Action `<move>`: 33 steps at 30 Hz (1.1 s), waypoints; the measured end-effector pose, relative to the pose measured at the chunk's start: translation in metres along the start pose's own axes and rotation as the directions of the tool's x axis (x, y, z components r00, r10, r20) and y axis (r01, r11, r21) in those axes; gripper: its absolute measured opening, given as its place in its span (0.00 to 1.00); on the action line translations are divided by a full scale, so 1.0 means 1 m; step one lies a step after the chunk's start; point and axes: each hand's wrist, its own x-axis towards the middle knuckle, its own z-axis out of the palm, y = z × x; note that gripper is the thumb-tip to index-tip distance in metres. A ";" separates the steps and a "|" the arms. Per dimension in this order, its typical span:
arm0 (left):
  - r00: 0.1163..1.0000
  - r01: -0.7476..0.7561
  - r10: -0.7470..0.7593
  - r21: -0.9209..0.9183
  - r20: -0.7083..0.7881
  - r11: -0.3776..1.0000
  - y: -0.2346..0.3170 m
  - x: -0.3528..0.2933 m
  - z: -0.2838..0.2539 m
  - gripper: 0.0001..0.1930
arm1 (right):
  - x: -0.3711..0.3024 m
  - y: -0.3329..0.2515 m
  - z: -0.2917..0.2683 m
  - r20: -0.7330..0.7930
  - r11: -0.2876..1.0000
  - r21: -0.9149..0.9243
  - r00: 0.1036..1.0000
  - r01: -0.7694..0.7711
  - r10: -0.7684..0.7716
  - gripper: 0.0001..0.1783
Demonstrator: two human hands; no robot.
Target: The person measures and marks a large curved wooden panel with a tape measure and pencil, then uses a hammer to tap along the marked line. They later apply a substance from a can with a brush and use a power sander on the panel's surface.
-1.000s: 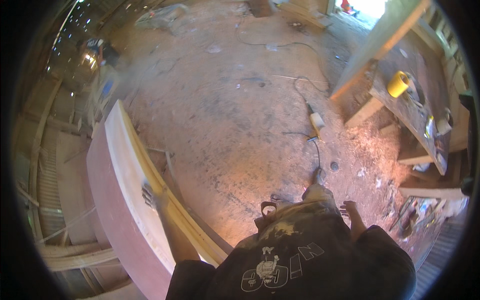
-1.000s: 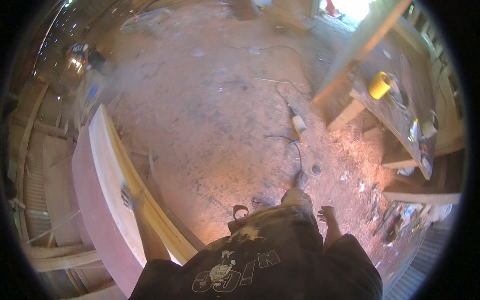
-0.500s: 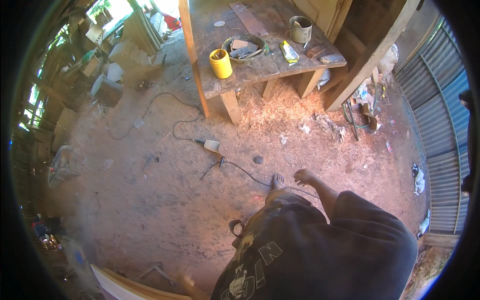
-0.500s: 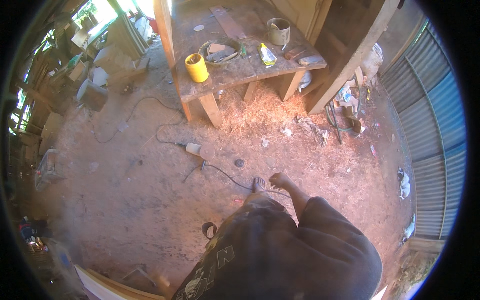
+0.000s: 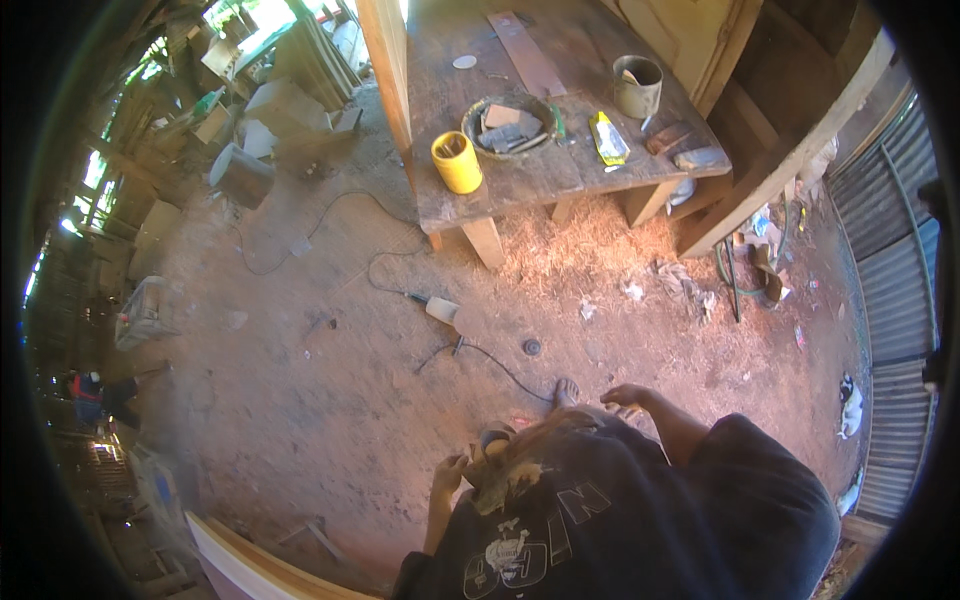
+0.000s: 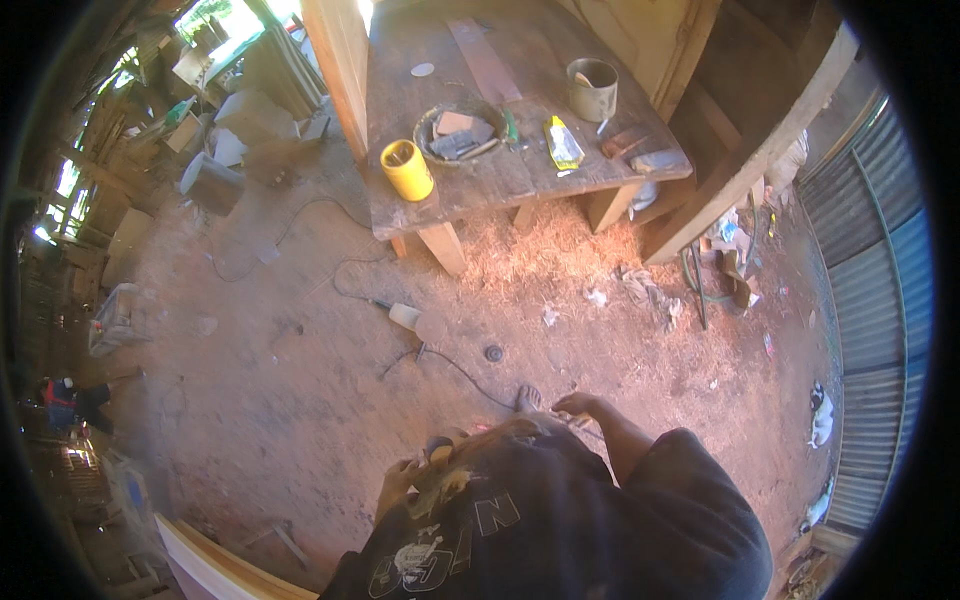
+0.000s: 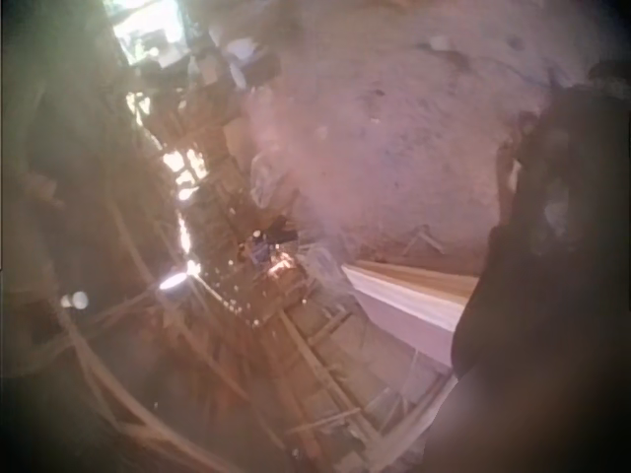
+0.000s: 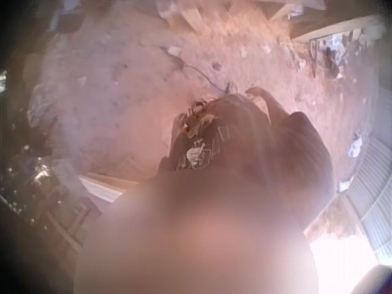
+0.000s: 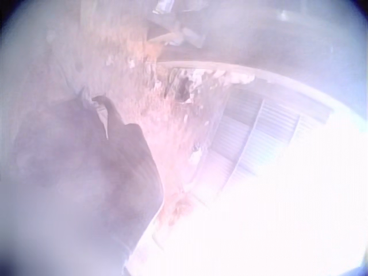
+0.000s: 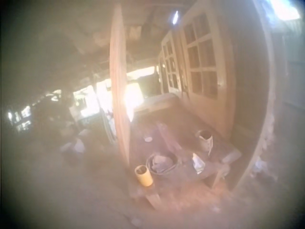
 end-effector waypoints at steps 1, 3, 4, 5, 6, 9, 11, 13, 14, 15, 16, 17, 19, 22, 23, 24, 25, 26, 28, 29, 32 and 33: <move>1.000 0.015 -0.014 0.111 -0.015 0.994 0.002 0.002 -0.012 0.23 | 0.001 -0.001 -0.005 0.008 0.997 0.031 0.997 -0.077 0.077 0.32; 0.998 0.042 -0.036 0.106 -0.057 0.993 0.002 0.004 -0.028 0.22 | 0.009 -0.006 0.000 -0.055 0.994 0.003 0.993 -0.105 0.105 0.32; 0.996 0.047 -0.047 -0.008 -0.080 0.999 0.001 0.004 -0.034 0.22 | 0.015 -0.010 0.004 0.008 0.999 -0.043 1.000 -0.006 0.006 0.32; 0.987 0.128 -0.138 -0.121 -0.082 0.984 0.000 0.005 -0.039 0.23 | 0.022 -0.016 0.013 0.010 0.995 -0.089 0.999 0.033 -0.032 0.33; 0.990 0.088 -0.098 -0.098 -0.097 0.991 -0.002 0.007 -0.041 0.23 | 0.034 -0.027 0.024 0.080 0.991 0.025 0.989 -0.131 0.128 0.32; 0.981 0.170 -0.155 0.124 -0.119 0.978 -0.009 0.018 -0.054 0.21 | 0.061 -0.056 0.048 0.316 0.958 -0.209 0.941 0.195 -0.122 0.31; 0.983 0.149 -0.078 0.475 -0.165 0.867 -0.012 0.035 -0.074 0.18 | 0.081 -0.080 0.057 0.297 0.982 -0.110 0.948 0.153 -0.115 0.31; 0.988 0.138 -0.078 0.517 -0.137 0.845 -0.015 0.058 -0.104 0.18 | 0.093 -0.105 0.061 0.207 0.985 -0.013 0.964 0.174 -0.168 0.33; 0.995 0.082 -0.045 0.516 -0.085 0.853 -0.014 0.073 -0.123 0.18 | 0.096 -0.116 0.061 0.138 0.976 0.001 0.967 0.216 -0.214 0.35; 0.987 0.156 -0.136 0.320 -0.085 0.934 -0.014 0.087 -0.141 0.18 | 0.095 -0.126 0.062 0.071 0.967 0.011 0.965 0.253 -0.253 0.37; 0.984 0.175 -0.168 0.176 -0.053 0.969 -0.011 0.104 -0.159 0.19 | 0.092 -0.134 0.062 0.004 0.958 0.019 0.958 0.285 -0.286 0.38; 0.979 0.203 -0.203 0.023 -0.028 0.979 -0.006 0.120 -0.178 0.19 | 0.085 -0.140 0.064 -0.065 0.949 0.031 0.948 0.315 -0.313 0.40; 0.974 0.221 -0.224 -0.080 -0.026 0.972 0.016 0.161 -0.208 0.22 | 0.067 -0.146 0.069 -0.268 0.934 0.060 0.907 0.353 -0.325 0.42; 0.967 0.231 -0.232 -0.018 -0.101 0.973 0.077 0.232 -0.229 0.19 | 0.039 -0.136 0.086 -0.562 0.863 0.238 0.788 0.446 -0.252 0.41; 0.986 0.143 -0.134 0.087 -0.100 0.986 0.102 0.252 -0.230 0.18 | 0.033 -0.129 0.094 -0.615 0.763 0.377 0.758 0.525 -0.218 0.41; 0.995 0.055 -0.039 0.185 -0.091 0.981 0.129 0.270 -0.228 0.17 | 0.029 -0.120 0.101 -0.679 0.619 0.453 0.698 0.642 -0.227 0.40; 0.998 0.020 -0.008 0.192 -0.063 0.981 0.162 0.291 -0.220 0.16 | 0.028 -0.110 0.111 -0.662 0.687 0.511 0.746 0.517 -0.069 0.38; 0.998 0.031 -0.017 0.214 -0.066 0.976 0.193 0.306 -0.209 0.16 | 0.030 -0.101 0.117 -0.654 0.724 0.547 0.754 0.421 0.055 0.36; 0.984 -0.134 0.162 0.296 -0.070 0.946 0.254 0.324 -0.178 0.15 | 0.037 -0.084 0.128 -0.585 0.781 0.571 0.793 0.253 0.171 0.36; 0.971 -0.228 0.236 0.197 -0.021 0.954 0.281 0.326 -0.162 0.15 | 0.040 -0.077 0.132 -0.552 0.789 0.580 0.810 0.202 0.198 0.36; 0.946 -0.322 0.310 0.153 0.096 0.934 0.346 0.323 -0.114 0.14 | 0.047 -0.068 0.118 -0.463 0.838 0.530 0.873 0.134 0.153 0.35; 0.923 -0.380 0.362 0.156 0.131 0.912 0.359 0.320 -0.100 0.15 | 0.045 -0.069 0.109 -0.438 0.858 0.500 0.889 0.116 0.134 0.35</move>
